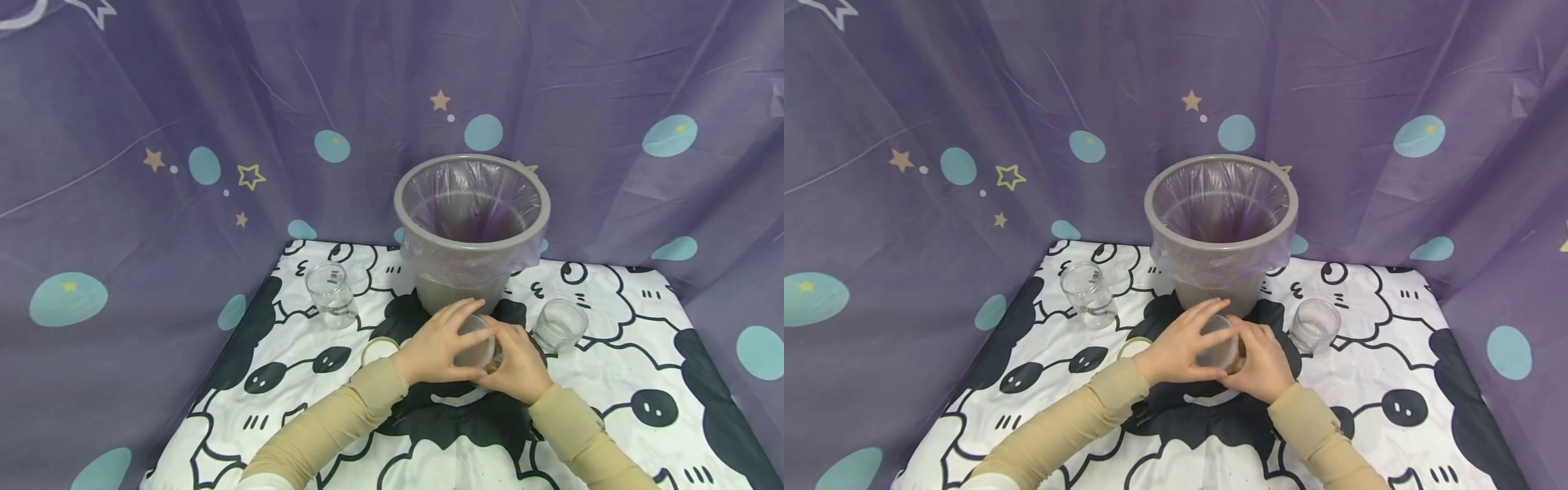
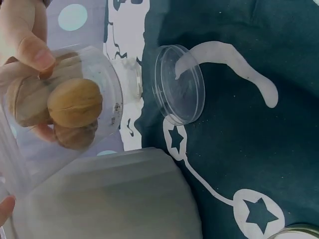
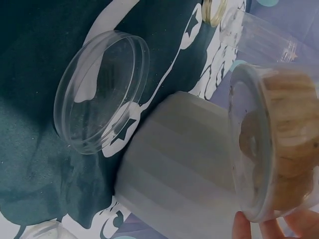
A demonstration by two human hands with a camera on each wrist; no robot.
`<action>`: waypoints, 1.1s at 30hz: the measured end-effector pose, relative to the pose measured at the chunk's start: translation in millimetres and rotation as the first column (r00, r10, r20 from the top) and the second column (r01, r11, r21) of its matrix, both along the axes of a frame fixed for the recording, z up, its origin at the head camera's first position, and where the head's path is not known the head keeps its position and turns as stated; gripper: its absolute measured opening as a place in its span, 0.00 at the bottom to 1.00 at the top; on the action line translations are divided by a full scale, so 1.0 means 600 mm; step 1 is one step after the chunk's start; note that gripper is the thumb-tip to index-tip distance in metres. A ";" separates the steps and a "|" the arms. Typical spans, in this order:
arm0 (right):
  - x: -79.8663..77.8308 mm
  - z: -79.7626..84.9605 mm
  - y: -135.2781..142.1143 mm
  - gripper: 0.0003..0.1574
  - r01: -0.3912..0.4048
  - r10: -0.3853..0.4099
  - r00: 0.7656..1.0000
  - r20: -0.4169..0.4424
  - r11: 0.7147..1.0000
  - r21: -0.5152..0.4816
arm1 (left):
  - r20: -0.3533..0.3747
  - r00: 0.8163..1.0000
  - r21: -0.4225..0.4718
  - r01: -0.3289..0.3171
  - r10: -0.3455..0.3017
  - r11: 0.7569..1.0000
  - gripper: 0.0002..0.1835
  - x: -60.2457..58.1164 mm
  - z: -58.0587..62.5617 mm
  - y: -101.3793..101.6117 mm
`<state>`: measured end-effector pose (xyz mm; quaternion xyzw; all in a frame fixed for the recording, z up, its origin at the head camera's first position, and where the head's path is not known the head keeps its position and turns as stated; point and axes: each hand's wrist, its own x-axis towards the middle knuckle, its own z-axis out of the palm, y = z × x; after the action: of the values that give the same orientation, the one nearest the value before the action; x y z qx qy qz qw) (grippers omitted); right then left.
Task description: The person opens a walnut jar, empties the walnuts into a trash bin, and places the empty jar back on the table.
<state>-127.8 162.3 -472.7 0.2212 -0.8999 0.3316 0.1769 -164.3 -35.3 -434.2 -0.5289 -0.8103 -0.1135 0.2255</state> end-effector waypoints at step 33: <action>0.002 0.011 -0.016 0.65 -0.031 0.034 0.998 0.059 0.998 -0.048 | -0.231 0.968 0.068 0.114 -0.095 0.991 0.25 -0.023 -0.017 -0.004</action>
<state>-126.3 152.9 -466.2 0.2216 -0.8929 0.3622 0.1496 -177.9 -37.8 -444.6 -0.5709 -0.7448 -0.0964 0.3317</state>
